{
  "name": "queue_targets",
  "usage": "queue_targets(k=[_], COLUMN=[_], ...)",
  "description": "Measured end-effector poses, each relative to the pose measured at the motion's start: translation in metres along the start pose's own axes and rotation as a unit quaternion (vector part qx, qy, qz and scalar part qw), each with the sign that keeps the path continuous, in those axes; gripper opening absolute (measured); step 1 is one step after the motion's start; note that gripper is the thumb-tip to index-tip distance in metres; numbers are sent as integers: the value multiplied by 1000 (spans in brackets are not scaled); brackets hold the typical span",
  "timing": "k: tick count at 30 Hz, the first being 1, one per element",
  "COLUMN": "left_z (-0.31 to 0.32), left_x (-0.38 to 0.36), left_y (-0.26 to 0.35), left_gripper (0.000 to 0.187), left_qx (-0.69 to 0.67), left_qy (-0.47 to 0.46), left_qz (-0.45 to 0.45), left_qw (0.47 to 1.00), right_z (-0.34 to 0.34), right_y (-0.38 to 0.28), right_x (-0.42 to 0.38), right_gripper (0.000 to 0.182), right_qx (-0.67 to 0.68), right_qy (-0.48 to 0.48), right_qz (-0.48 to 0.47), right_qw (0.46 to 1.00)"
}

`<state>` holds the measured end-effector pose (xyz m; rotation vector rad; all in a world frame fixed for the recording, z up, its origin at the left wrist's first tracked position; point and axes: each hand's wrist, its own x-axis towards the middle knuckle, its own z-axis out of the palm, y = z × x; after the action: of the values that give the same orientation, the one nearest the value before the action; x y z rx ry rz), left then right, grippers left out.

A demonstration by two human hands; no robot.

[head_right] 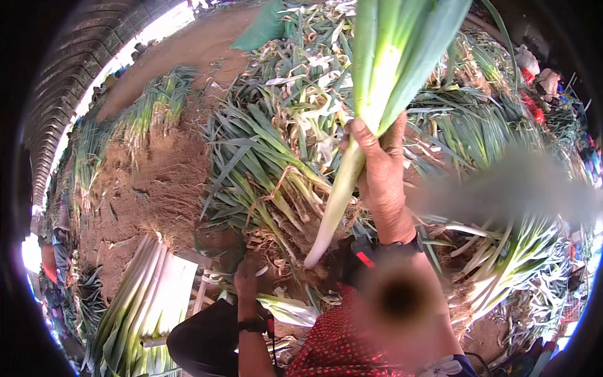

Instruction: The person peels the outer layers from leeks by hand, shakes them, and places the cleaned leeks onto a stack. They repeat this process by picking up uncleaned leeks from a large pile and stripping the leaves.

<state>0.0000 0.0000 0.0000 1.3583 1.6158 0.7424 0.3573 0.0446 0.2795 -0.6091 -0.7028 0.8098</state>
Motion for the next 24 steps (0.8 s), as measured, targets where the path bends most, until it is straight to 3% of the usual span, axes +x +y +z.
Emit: queue_targets(k=[3,5,6,7,9,11,13,15,17,19,22,24], left_z=[16,35,51,60,66,65,49,42,37,32,39,42], left_x=[-23,-42,-56,-63,-62,-67,-71,-73,-72,-71,-61,-56], left_y=[137,199,229,249,242,228,218,220,219,243,253,257], left_gripper=[62,63,60,57,55,54,52,51,48,48,42,39], left_qx=[-88,1,28,59,8,-42,-201,-187,-389,-398,-355,-382], left_qy=[-58,-49,-21,14,28,32,-196,-232,-301,-292,-137,-112], left_qz=[167,323,345,371,380,384,222,169,132,163,247,228], left_qw=[980,945,938,926,925,922,934,939,860,854,891,889], right_z=[16,24,30,35,36,38,28,18,24,27,35,38], right_y=[6,7,10,12,0,5,13,21,21,24,31,36], right_x=[-13,-25,-32,-35,-36,-35,-33,-30,-37,-41,-49,-52], right_gripper=[64,55,57,67,67,63,60,48,42,47,47,46], right_qx=[24,40,56,187,249,247,241,190,184,104,63,57], right_qy=[-20,-43,-54,-100,-139,-138,-134,-152,-113,-131,-140,-141], right_qz=[46,94,85,130,250,247,245,328,331,345,352,348], right_qw=[998,994,993,968,925,927,929,913,918,923,923,925])
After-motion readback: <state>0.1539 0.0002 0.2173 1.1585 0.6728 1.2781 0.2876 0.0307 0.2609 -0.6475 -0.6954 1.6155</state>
